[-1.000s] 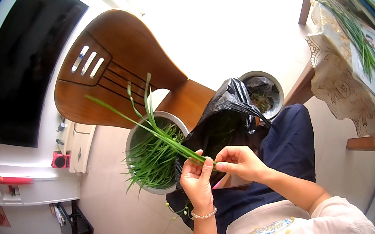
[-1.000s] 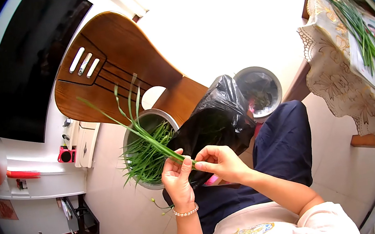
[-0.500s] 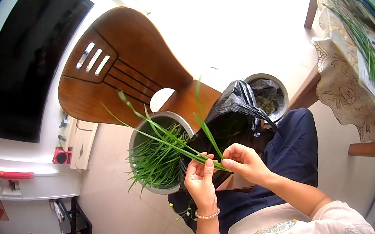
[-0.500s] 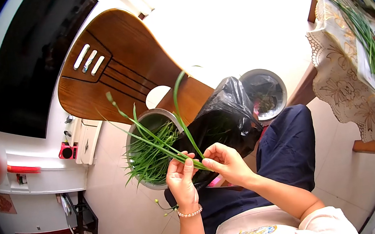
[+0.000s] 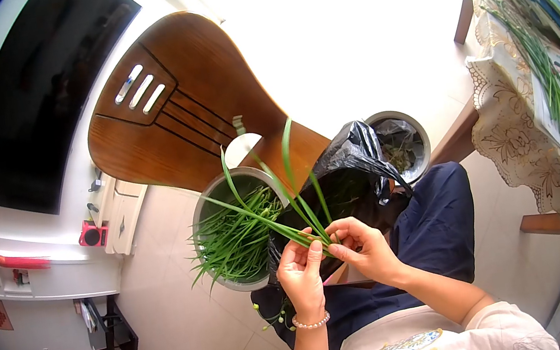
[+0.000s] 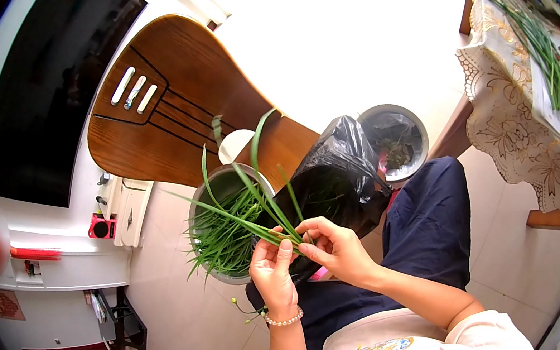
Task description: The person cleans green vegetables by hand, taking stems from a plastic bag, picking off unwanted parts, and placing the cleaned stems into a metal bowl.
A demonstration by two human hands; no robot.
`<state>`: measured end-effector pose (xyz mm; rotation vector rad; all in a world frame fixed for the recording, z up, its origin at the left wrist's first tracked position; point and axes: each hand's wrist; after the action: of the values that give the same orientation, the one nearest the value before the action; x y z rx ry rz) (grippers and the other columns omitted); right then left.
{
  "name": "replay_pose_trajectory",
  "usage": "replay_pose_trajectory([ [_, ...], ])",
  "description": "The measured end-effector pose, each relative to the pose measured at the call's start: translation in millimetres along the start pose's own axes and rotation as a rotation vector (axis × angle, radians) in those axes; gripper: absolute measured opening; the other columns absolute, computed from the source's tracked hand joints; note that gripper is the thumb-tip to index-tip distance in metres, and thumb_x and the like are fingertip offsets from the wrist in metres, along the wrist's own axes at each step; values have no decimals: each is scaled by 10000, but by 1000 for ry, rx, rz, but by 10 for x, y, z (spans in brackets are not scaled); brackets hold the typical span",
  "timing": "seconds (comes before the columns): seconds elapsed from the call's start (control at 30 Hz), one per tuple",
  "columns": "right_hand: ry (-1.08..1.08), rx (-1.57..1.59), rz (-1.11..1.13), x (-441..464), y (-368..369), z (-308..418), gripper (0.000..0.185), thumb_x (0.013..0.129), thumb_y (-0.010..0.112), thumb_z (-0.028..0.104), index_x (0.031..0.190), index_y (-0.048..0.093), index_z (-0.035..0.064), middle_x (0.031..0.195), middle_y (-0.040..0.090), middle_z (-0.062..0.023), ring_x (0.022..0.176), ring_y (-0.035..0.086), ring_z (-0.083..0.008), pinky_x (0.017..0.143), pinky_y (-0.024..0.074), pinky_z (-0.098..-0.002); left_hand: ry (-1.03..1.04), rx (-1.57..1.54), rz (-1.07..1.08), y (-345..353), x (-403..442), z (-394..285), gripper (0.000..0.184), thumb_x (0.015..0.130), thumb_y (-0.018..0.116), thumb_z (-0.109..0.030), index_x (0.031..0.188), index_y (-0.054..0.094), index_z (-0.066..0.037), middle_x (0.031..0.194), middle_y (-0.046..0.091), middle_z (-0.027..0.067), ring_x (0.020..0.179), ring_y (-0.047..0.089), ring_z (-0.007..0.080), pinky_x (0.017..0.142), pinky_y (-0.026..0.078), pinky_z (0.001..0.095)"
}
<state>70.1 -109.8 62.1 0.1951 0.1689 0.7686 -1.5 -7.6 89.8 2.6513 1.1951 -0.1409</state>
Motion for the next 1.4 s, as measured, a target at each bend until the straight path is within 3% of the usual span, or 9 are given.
replay_pose_trajectory([
  [0.13,27,-87,29,3,-9,-31,209,833,598,64,1024,533,7,860,574,4,718,499,-21,636,417,-163,6,2,14,-21,-8,8,211,803,620,-27,1005,573,16,881,614,39,775,578,86,700,492,213],
  [0.3,87,112,34,7,11,-160,182,859,560,66,1019,528,-17,880,573,-6,759,518,-37,678,436,-178,17,28,16,-39,-26,2,220,797,642,-79,997,574,-20,864,622,21,760,583,82,658,480,206],
  [0.63,124,144,45,17,28,-117,167,871,540,67,1012,519,-19,896,571,-17,805,530,-54,722,443,-191,-8,12,20,-42,-31,-38,152,810,621,-51,952,584,-10,862,613,19,738,555,59,652,449,188],
  [0.7,51,165,-3,15,64,-143,144,867,549,83,978,538,-8,747,538,27,647,461,-15,575,396,-171,-6,18,40,-68,-28,-18,141,813,623,-81,937,582,-30,865,615,14,745,565,62,641,452,183],
  [0.93,81,253,31,20,101,-64,152,877,525,68,1003,529,-19,829,569,-1,739,510,-44,659,423,-191,-16,31,107,-140,-42,16,117,827,612,-115,926,580,-61,877,617,13,758,570,67,644,451,192],
  [1.4,109,272,53,140,103,-54,170,864,542,62,1017,507,-5,779,545,-4,644,493,-38,569,406,-175,-4,64,86,-161,-47,114,91,841,591,-82,899,571,-15,822,587,2,740,533,56,667,445,194],
])
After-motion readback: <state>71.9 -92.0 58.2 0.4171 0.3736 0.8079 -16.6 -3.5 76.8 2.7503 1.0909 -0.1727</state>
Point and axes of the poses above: each hand's wrist, its own x-axis towards the middle knuckle, its own y-axis out of the palm, z = x × y
